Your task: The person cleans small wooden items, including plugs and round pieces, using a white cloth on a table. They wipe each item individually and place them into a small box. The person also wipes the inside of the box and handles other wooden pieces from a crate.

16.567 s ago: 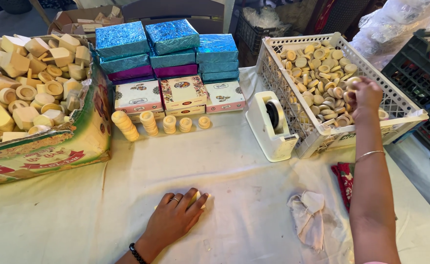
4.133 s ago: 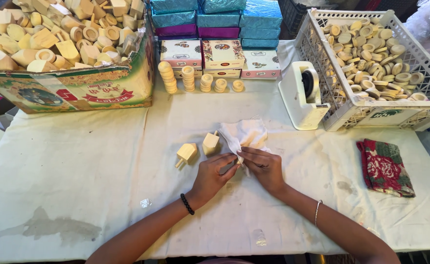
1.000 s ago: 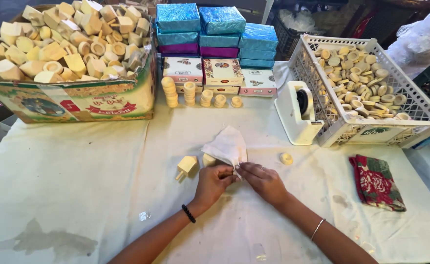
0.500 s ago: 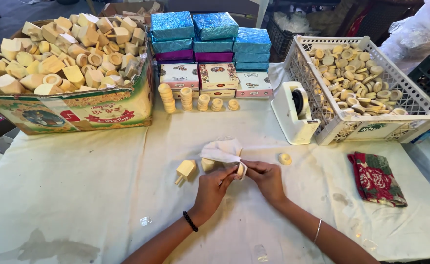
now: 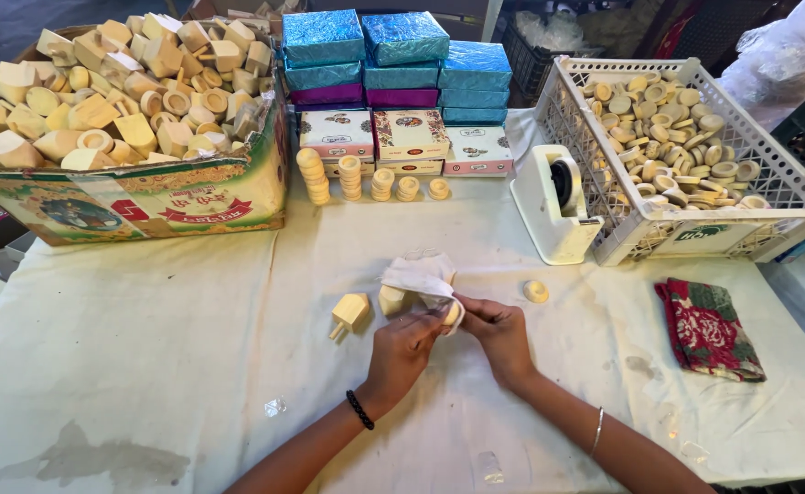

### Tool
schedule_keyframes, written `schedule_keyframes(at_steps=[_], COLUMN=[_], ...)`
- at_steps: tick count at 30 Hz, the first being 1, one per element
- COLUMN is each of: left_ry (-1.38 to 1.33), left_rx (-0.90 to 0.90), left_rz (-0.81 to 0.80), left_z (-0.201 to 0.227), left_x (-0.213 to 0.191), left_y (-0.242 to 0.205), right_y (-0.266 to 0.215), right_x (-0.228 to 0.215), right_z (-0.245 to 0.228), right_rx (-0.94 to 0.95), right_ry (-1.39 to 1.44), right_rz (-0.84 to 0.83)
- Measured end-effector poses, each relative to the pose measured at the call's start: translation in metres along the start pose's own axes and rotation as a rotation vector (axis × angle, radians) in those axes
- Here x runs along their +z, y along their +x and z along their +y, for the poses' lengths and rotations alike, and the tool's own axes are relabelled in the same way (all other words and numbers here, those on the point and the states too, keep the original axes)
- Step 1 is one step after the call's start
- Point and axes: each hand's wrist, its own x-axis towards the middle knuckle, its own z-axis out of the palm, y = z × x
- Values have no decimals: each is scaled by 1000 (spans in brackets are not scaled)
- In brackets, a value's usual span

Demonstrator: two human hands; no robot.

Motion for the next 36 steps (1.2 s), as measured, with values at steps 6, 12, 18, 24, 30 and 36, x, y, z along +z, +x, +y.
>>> schedule_keyframes(at_steps=[6, 12, 18, 24, 30, 36], left_ry=[237, 154, 776, 1039, 810, 356], left_rx=[347, 305, 282, 32, 172, 154], left_rz=[54, 7, 100, -10, 46, -169], left_z=[18, 11, -12, -42, -32, -15], left_x=[-8, -15, -26, -14, -15, -10], left_y=[10, 20, 28, 17, 19, 11], right_y=[4, 30, 11, 40, 117, 147], right_x=[-1, -77, -238, -262, -167, -109], right_z=[0, -10, -161, -77, -6, 0], right_rx=[594, 512, 205, 391, 71, -33], right_ry=[910, 736, -412, -1460, -1242, -1254], right_rz=[-195, -260, -122, -236, -229, -221])
